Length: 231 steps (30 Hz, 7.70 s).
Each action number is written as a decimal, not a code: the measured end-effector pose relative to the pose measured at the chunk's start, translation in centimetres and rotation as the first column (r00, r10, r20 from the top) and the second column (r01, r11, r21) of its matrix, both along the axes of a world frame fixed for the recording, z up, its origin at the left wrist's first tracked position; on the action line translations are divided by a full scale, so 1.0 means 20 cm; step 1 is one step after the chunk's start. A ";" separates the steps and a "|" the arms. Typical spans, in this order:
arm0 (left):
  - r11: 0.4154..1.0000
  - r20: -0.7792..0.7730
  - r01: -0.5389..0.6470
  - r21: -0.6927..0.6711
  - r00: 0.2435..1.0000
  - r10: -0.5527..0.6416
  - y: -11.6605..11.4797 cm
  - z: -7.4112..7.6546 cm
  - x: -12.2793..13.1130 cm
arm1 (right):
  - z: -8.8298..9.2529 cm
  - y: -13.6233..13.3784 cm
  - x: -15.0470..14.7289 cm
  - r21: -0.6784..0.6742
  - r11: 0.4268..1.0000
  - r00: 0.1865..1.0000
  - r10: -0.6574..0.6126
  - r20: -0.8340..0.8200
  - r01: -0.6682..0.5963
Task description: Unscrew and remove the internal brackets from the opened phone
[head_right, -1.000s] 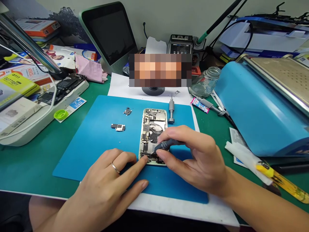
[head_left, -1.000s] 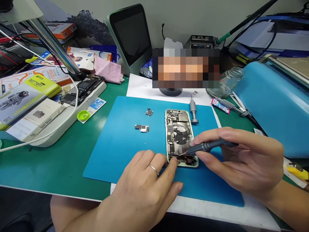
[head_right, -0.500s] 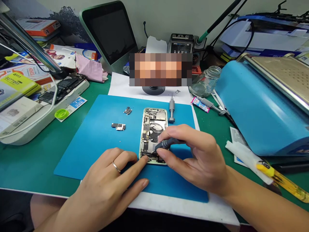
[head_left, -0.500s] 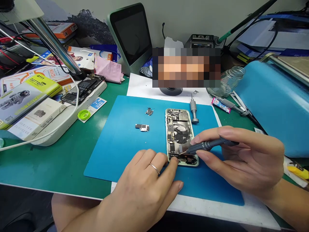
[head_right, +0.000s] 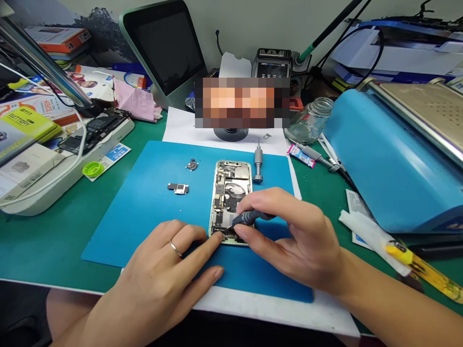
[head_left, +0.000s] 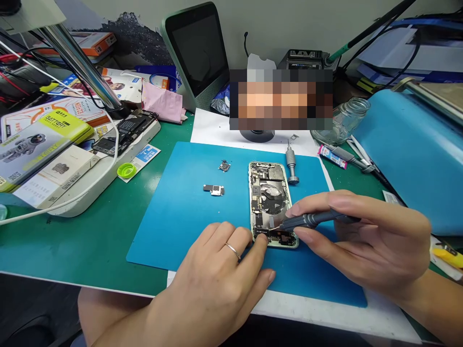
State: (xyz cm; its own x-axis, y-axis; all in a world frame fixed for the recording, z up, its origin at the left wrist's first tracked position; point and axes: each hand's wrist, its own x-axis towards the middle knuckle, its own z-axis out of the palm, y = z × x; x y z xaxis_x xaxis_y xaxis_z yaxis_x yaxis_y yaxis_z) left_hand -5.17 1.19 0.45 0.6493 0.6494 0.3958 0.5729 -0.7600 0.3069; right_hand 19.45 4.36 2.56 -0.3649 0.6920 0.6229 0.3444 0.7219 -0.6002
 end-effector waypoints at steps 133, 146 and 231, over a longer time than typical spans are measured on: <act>0.998 0.040 0.046 0.040 0.998 -0.047 0.01 -0.03 0.01 | 0.00 0.00 -0.03 -0.008 0.969 0.966 0.246 0.078 -0.246; 0.997 0.018 0.039 0.066 0.999 -0.040 0.01 -0.02 0.02 | -0.03 -0.02 -0.04 -0.053 0.982 0.982 0.181 -0.047 -0.184; 0.960 0.268 -0.264 -0.092 0.922 0.279 0.03 -0.02 -0.04 | -0.01 0.01 -0.19 0.066 0.995 0.953 0.093 -0.290 -0.077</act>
State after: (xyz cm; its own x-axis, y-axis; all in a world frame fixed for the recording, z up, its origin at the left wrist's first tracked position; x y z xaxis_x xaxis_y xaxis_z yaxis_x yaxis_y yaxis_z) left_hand -6.02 1.78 0.02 0.3152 0.8104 0.4938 0.6418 -0.5653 0.5182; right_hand 15.67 4.63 2.39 -0.2173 0.6291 0.7464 0.0957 0.7747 -0.6251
